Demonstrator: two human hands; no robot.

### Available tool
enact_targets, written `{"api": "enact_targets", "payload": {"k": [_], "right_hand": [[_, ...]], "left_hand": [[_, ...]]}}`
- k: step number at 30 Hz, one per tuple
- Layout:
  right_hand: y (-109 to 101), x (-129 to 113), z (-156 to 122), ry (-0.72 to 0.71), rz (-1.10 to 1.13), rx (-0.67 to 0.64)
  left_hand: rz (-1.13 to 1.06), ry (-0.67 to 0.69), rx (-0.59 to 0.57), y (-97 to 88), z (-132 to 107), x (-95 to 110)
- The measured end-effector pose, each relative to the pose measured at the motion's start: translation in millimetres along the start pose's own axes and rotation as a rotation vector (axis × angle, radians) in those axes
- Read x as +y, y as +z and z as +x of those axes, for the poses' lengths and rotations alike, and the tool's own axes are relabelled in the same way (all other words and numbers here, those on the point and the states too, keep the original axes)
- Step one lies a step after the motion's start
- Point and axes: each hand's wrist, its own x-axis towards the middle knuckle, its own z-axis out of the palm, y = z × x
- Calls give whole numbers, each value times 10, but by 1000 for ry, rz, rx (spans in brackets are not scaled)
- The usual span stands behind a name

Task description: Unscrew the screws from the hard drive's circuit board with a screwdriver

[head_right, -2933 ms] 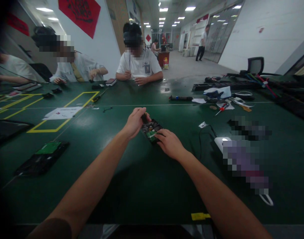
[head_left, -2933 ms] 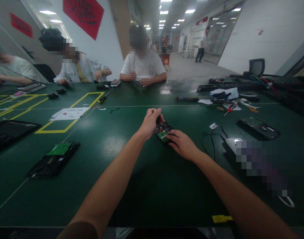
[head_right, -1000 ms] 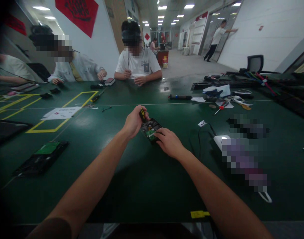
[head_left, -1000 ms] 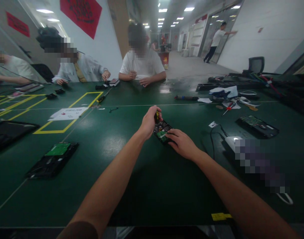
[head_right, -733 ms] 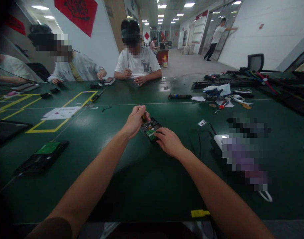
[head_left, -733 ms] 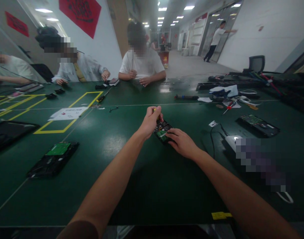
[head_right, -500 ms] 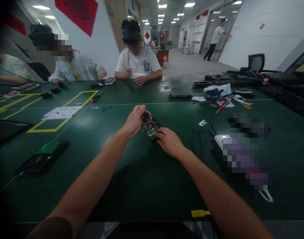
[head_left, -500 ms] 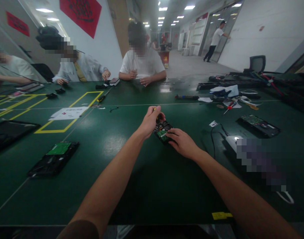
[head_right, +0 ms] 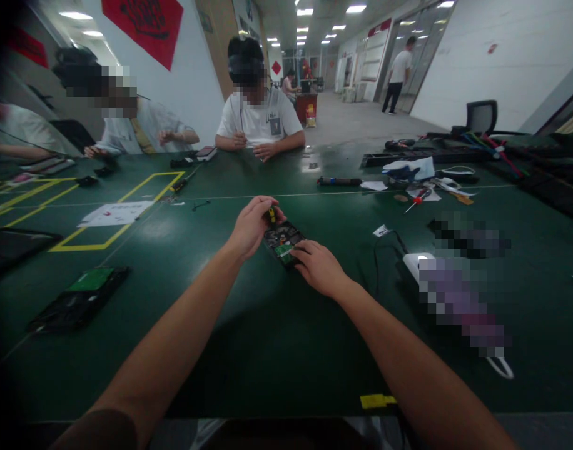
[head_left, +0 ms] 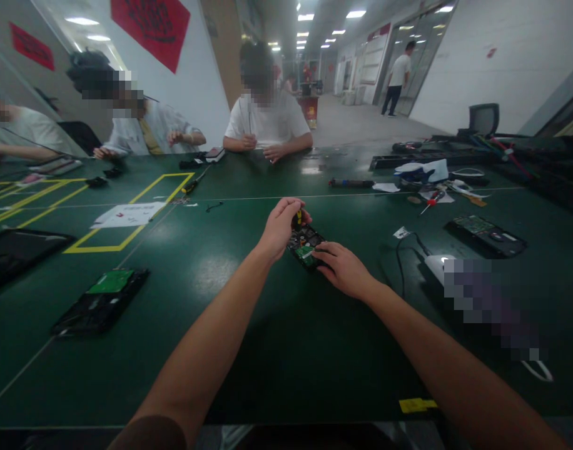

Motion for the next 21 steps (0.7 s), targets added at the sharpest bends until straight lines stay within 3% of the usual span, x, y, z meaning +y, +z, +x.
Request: {"api": "enact_targets", "payload": {"k": [7,14,21], "right_hand": [[12,18,-8,3,-5,2],[-13,-1,-4,4,-15,-21],[-18,-7,2,0,-9,-14]], "left_hand": [[13,0,58,-33,47,-80],[94,10,-57,-6,13,-78],[4,-31,-36,-13,3,-65]]}}
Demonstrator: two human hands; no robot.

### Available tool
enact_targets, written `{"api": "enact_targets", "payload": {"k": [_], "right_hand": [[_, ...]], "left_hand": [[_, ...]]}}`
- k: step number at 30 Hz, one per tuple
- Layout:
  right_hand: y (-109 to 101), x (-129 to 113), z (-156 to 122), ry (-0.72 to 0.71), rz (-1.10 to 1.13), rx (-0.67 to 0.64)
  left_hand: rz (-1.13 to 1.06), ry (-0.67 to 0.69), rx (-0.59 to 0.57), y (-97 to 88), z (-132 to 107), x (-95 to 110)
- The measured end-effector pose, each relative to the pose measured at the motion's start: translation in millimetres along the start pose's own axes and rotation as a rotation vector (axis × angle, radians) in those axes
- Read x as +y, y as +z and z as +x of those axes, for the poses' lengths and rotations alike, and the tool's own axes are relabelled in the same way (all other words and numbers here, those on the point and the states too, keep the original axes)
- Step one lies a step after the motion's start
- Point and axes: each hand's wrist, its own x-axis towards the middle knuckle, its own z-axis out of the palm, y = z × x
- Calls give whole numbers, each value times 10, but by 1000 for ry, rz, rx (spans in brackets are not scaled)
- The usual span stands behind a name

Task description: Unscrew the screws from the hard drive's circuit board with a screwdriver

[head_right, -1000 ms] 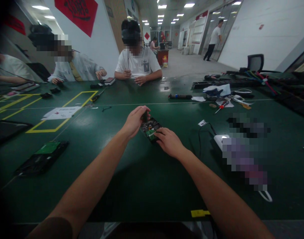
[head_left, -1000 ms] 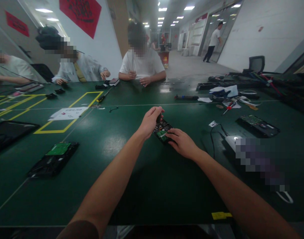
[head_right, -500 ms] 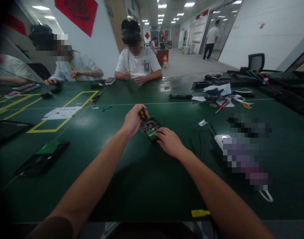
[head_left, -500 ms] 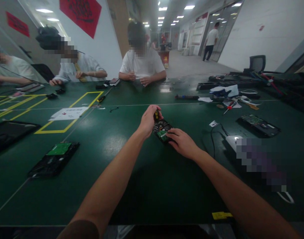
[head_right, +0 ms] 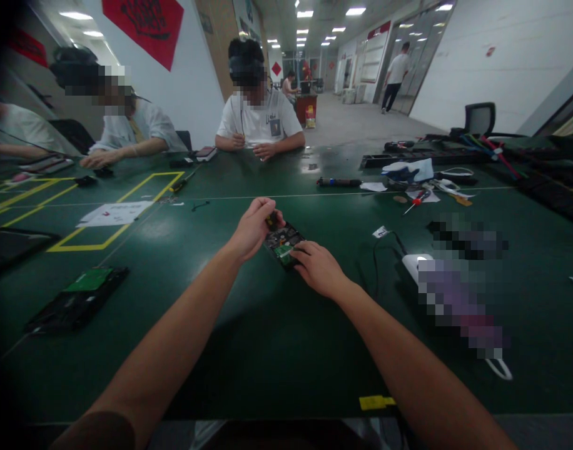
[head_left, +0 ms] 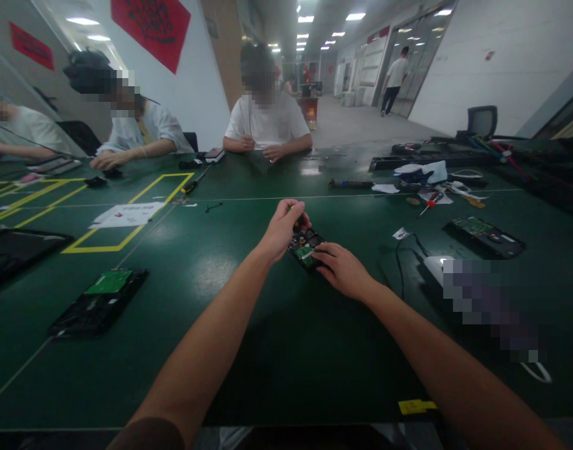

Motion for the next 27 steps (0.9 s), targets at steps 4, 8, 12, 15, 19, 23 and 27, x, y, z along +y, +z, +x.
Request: {"api": "enact_targets", "payload": {"k": [4,8,12,15,19,23,27], "right_hand": [[4,4,1,6,-1,-8],[6,8,-2,0,3,-3],[2,7,-7,1,-6,0],[0,4,-9,3,-7,2],[8,7,-8,1,-1,5],[18,16,-7,-7,10,19],[12,12,-5,-8,15,13]], "left_hand": [[14,9,-17,-3,-3,9],[119,36,12,-24,0,41],[166,68,28,-42,7,63],[82,56,1,-35,5,65],[1,42,-2,-21,3,61],[-12,36,33,-28,20,51],[17,41,107,-25,40,6]]}}
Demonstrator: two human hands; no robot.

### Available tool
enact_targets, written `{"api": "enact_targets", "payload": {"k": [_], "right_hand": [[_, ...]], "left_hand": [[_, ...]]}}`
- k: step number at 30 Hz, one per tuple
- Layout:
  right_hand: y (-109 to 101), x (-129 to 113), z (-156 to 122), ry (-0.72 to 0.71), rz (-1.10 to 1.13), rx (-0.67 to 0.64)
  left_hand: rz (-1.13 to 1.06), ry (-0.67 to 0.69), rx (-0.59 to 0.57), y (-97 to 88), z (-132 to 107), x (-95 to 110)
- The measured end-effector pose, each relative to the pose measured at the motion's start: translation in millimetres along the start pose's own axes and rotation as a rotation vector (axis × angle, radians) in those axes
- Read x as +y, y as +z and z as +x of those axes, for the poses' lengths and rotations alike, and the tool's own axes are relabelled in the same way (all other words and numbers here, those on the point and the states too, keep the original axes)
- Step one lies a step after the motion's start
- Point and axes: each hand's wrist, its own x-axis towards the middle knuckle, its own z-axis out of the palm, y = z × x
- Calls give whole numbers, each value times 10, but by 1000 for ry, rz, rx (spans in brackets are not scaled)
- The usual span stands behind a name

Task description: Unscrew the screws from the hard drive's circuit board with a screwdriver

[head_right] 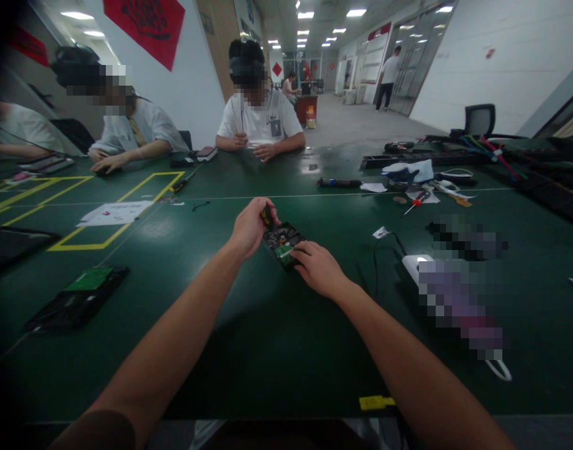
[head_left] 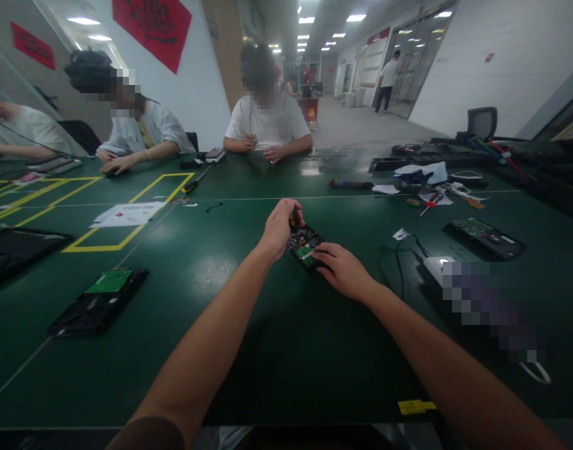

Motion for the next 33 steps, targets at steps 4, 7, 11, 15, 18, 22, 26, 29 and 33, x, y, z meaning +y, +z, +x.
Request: {"api": "enact_targets", "payload": {"k": [4,7,11,15,18,22,26,29,33], "right_hand": [[-7,-10,4,4,-9,-9],[-1,-9,4,7,-14,-5],[13,3,-1,5,-18,-6],[21,9,-5,6,-17,-3],[17,6,-4,9,-20,-9],[3,-1,1,14,-13,-11],[-7,-6,2,12,0,-14],[-9,-11,2,19,-2,-13],[-9,-20,5,17,0,-12]], "left_hand": [[72,22,-42,25,-19,-38],[98,37,-97,34,-40,-39],[43,-9,-106,34,-56,-17],[15,-37,-139,43,-70,4],[21,-68,-119,48,-70,9],[42,-25,-96,21,-47,21],[85,14,-142,-10,-36,46],[50,6,-167,4,-45,54],[7,-18,-140,24,-40,39]]}}
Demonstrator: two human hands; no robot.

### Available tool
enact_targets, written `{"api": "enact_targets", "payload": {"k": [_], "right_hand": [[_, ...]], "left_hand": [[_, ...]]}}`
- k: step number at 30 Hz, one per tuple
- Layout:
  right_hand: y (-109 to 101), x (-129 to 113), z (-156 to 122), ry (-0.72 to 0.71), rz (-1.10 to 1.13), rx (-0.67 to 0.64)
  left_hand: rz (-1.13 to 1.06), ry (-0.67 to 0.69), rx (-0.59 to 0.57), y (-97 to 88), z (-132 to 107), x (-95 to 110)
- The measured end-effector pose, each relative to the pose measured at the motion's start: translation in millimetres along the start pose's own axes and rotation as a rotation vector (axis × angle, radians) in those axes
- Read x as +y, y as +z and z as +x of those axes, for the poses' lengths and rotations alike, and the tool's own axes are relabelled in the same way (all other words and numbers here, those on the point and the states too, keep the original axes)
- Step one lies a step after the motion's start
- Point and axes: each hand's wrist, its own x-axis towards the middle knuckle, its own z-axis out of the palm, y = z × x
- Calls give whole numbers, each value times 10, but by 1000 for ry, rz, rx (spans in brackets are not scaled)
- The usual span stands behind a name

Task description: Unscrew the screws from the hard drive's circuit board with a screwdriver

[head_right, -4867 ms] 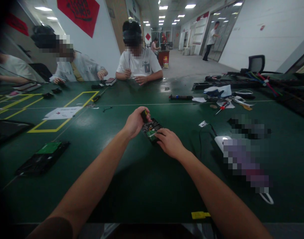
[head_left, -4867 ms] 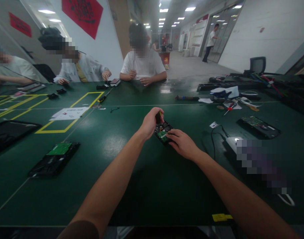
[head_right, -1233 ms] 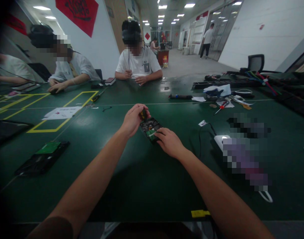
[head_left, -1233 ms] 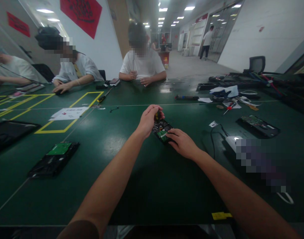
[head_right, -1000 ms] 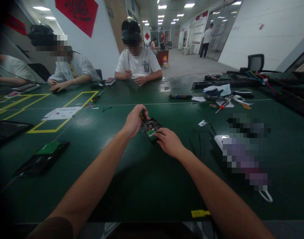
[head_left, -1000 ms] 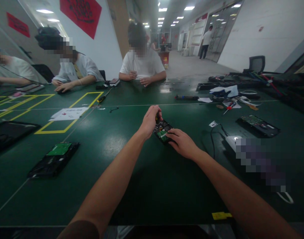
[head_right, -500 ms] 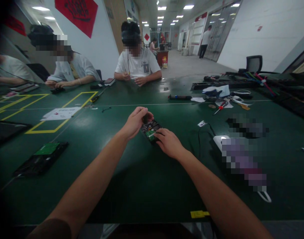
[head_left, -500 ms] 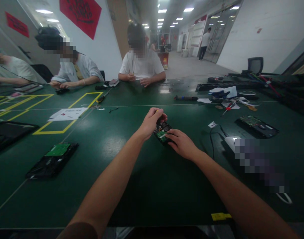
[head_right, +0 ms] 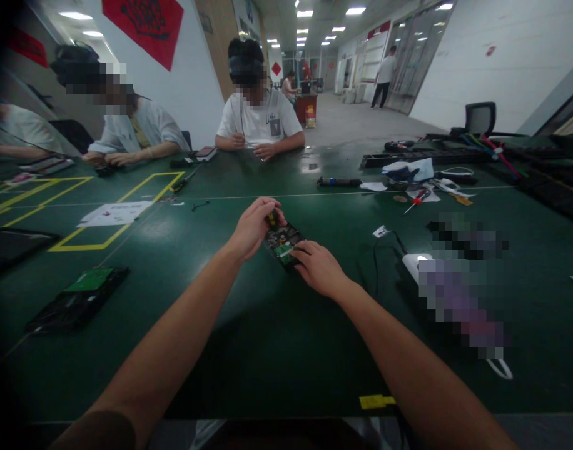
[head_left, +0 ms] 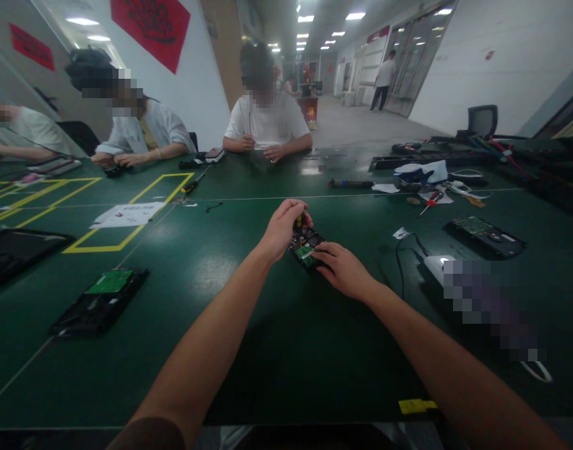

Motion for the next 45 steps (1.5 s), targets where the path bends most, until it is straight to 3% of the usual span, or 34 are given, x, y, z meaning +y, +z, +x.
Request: {"api": "enact_targets", "payload": {"k": [10,22,29,41,45], "right_hand": [[-10,1,0,-7,-5,-2],[0,-1,-14,16,10,10],[-11,-4,-4,4,-4,-2],[26,13,-14,0,28,18],[15,13,-15,-2,20,16]], "left_hand": [[67,14,19,-13,18,-80],[154,10,-3,-7,-30,-25],[54,1,-53,43,-35,-79],[66,-7,-33,27,-26,-37],[112,35,34,-11,11,-30]]}}
